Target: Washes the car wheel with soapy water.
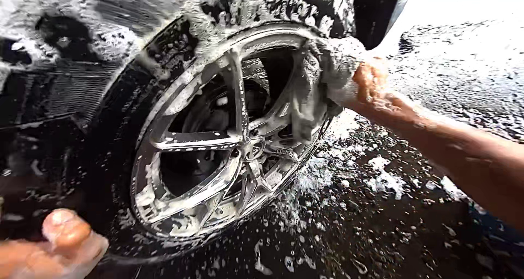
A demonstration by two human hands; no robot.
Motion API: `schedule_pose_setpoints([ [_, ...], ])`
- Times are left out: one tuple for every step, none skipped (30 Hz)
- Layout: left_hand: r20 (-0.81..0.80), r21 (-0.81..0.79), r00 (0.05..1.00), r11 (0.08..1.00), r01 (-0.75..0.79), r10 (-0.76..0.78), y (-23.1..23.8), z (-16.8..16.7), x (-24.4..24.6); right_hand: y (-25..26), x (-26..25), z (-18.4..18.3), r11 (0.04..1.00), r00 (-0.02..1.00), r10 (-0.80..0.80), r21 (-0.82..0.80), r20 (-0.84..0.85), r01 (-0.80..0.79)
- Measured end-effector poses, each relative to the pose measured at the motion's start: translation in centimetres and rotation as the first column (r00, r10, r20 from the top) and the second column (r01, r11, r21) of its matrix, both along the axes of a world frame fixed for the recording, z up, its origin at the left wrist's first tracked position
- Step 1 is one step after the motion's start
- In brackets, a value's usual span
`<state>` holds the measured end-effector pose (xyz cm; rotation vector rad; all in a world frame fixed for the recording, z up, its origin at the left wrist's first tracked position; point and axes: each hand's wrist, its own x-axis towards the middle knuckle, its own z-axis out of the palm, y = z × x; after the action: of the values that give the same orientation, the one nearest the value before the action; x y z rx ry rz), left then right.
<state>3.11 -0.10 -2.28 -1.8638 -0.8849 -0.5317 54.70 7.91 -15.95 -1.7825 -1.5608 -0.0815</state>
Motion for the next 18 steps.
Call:
schedule_pose_setpoints([
  [0.048,-0.036,0.999,0.999,-0.004,0.006,0.0,0.0,-0.3,-1.1,-0.8,-0.2,0.999,0.999,0.035,0.031,-0.029,-0.034],
  [0.1,-0.065,0.995,0.998,0.003,0.004,0.0,0.0,-0.5,-2.8,-2.4,0.7,0.996,0.995,0.085,0.043,-0.042,-0.083],
  [0.15,-0.09,0.989,0.996,0.017,-0.004,0.1,0.1,-0.2,-4.8,-4.6,2.1,0.984,0.986,0.16,0.09,-0.04,-0.156],
  [0.185,-0.107,0.983,0.994,0.029,-0.008,0.1,0.4,0.4,-6.3,-7.0,3.6,0.957,0.968,0.242,0.18,-0.064,-0.228],
  [0.19,-0.114,0.982,0.993,0.031,-0.009,0.1,0.6,1.0,-7.1,-9.6,4.9,0.921,0.944,0.314,0.273,-0.103,-0.277],
  [0.178,-0.109,0.984,0.993,0.033,-0.014,0.1,0.8,1.4,-7.3,-12.2,6.3,0.908,0.924,0.357,0.283,-0.138,-0.308],
  [0.166,-0.098,0.986,0.994,0.046,-0.029,0.1,1.0,1.8,-6.8,-14.5,8.0,0.919,0.911,0.368,0.219,-0.184,-0.327],
  [0.159,-0.086,0.986,0.994,0.062,-0.047,0.2,1.1,2.1,-5.9,-16.4,9.7,0.93,0.895,0.365,0.136,-0.257,-0.34],
  [0.162,-0.077,0.984,0.993,0.084,-0.071,0.4,1.3,2.3,-5.3,-17.9,11.3,0.926,0.853,0.373,0.082,-0.365,-0.369],
  [0.177,-0.072,0.979,0.991,0.114,-0.1,0.6,1.4,2.5,-5.0,-19.1,12.5,0.914,0.801,0.388,0.079,-0.456,-0.398],
  [0.194,-0.069,0.973,0.988,0.14,-0.125,0.8,1.5,2.6,-5.2,-20.1,13.1,0.899,0.772,0.414,0.084,-0.482,-0.43],
  [0.209,-0.068,0.967,0.985,0.162,-0.144,0.8,1.6,2.6,-6.1,-20.9,12.9,0.886,0.783,0.443,0.077,-0.436,-0.458],
  [0.219,-0.068,0.963,0.982,0.176,-0.157,0.8,1.8,2.7,-7.2,-21.4,12.2,0.873,0.808,0.48,0.099,-0.341,-0.478],
  [0.224,-0.065,0.96,0.981,0.185,-0.166,0.9,1.9,2.7,-8.2,-21.4,11.3,0.86,0.826,0.508,0.105,-0.242,-0.499],
  [0.232,-0.074,0.958,0.979,0.192,-0.17,1.0,1.8,2.7,-8.8,-21.0,10.3,0.856,0.841,0.516,0.083,-0.164,-0.51],
  [0.24,-0.084,0.956,0.978,0.192,-0.167,1.0,1.8,2.8,-8.9,-20.1,9.6,0.862,0.856,0.506,0.034,-0.111,-0.505],
  [0.249,-0.09,0.954,0.977,0.193,-0.166,1.0,1.8,3.0,-8.1,-18.9,9.6,0.87,0.871,0.484,-0.059,-0.083,-0.489],
  [0.254,-0.09,0.954,0.979,0.185,-0.157,1.1,1.9,3.3,-6.9,-17.8,10.2,0.87,0.89,0.447,-0.184,-0.096,-0.457],
])
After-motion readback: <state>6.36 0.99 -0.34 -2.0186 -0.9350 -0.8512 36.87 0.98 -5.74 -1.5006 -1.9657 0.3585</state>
